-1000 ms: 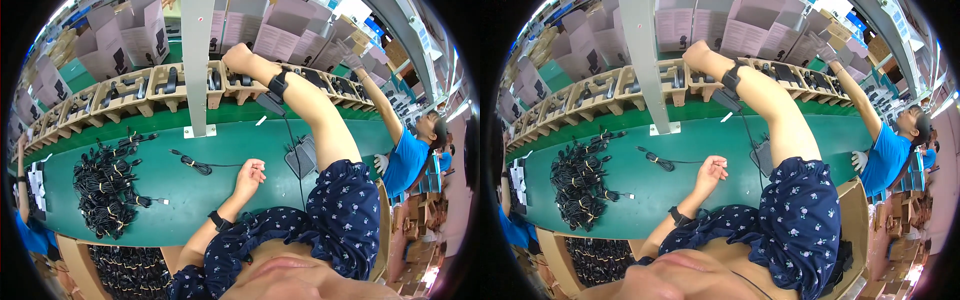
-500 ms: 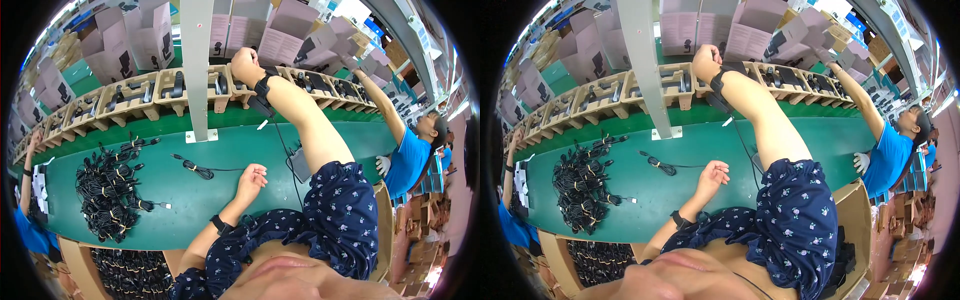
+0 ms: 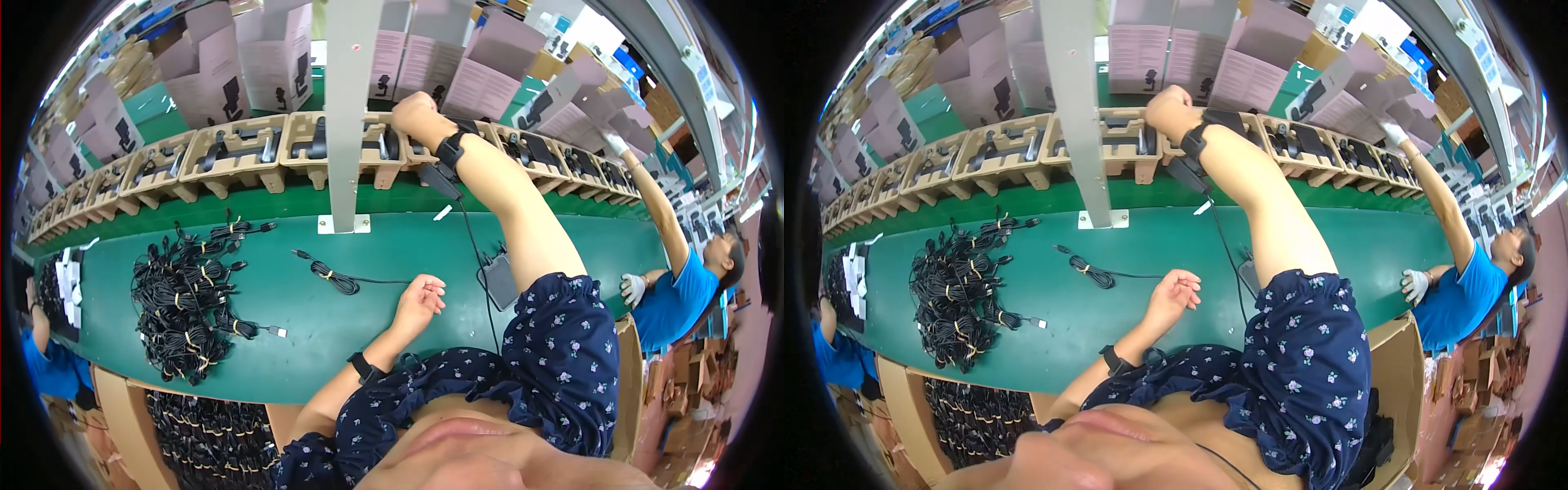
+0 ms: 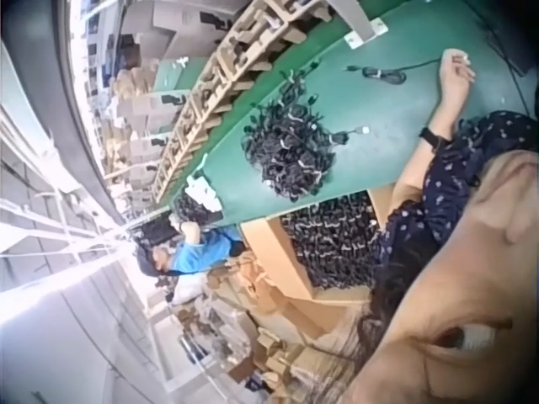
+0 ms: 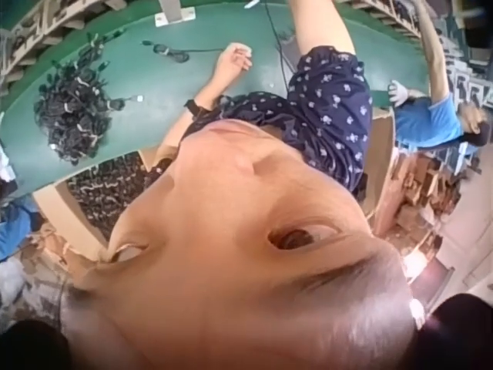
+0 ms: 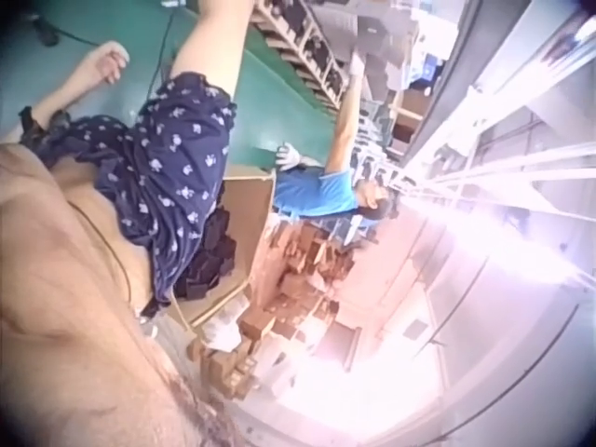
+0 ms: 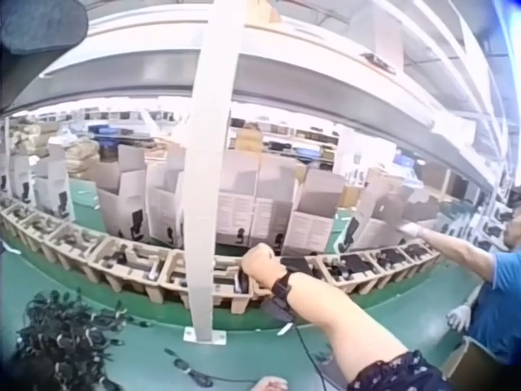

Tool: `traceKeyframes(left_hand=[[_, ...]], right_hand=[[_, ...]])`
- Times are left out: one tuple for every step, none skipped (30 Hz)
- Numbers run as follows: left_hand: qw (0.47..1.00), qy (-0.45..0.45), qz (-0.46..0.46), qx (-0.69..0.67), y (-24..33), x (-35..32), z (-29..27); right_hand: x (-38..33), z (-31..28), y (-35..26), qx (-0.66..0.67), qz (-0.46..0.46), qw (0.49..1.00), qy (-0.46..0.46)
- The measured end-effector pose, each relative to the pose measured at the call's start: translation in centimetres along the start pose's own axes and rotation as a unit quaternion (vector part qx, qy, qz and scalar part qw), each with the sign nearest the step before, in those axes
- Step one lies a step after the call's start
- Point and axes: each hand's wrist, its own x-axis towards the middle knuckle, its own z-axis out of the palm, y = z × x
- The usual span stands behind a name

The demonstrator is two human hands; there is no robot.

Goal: The person picks up a cable and a baseplate, fits them together, and places the assembly into a cardboard tray. They repeat this process, occasionally reaching into a large box to retrieve more baseplates.

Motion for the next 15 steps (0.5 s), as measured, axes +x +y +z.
traceKeyframes(left_hand=[[1.0, -0.007, 0.0, -0.002, -0.1, 0.1, 0.0], [1.0, -0.001, 0.004, -0.003, -0.3, 0.2, 0.0], [1.0, -0.011, 0.008, -0.012, -0.5, 0.2, -0.2], [0.999, -0.026, 0.012, -0.021, -0.6, 0.2, -0.1], [0.999, -0.022, 0.015, -0.022, -0.6, 0.2, -0.1], [0.999, -0.019, 0.02, -0.032, -0.6, 0.2, 0.1], [0.999, -0.012, 0.025, -0.042, -0.5, 0.1, 0.2], [0.999, -0.007, 0.026, -0.044, -0.4, 0.0, 0.1], [0.999, -0.003, 0.026, -0.033, -0.2, -0.1, 0.2], [0.999, 0.003, 0.026, -0.022, -0.2, -0.1, 0.1], [0.999, 0.008, 0.028, -0.023, -0.3, -0.2, 0.0], [0.999, 0.007, 0.019, -0.027, -0.5, -0.4, -0.4], [0.999, -0.015, 0.008, -0.028, -0.4, -0.2, 0.0], [0.999, -0.024, 0.008, -0.027, -0.4, -0.1, 0.4], [1.0, -0.021, 0.014, -0.014, -0.4, -0.1, 0.4]], right_hand=[[0.4, 0.8, 0.4, 0.015, 0.024, 0.999, 0.023], [0.8, 1.6, 0.9, 0.031, 0.047, 0.997, 0.047], [0.8, 2.0, 1.1, 0.043, 0.048, 0.995, 0.079], [1.1, 2.6, 1.6, 0.096, 0.083, 0.986, 0.107], [1.3, 3.4, 2.1, 0.152, 0.097, 0.974, 0.141], [1.5, 4.2, 2.6, 0.207, 0.112, 0.956, 0.173], [1.4, 4.7, 2.5, 0.205, 0.106, 0.957, 0.173], [1.4, 5.3, 2.2, 0.264, 0.108, 0.939, 0.193], [1.2, 6.0, 2.3, 0.322, 0.113, 0.916, 0.212], [1.0, 6.6, 1.5, 0.313, 0.107, 0.915, 0.229], [0.8, 7.1, 0.7, 0.324, 0.111, 0.91, 0.234], [-0.1, 6.7, -0.7, 0.336, 0.109, 0.904, 0.24], [0.7, 8.3, -0.2, 0.368, 0.101, 0.886, 0.262], [1.4, 9.8, 0.6, 0.367, 0.111, 0.885, 0.263], [1.5, 10.1, 0.2, 0.369, 0.116, 0.873, 0.296]])
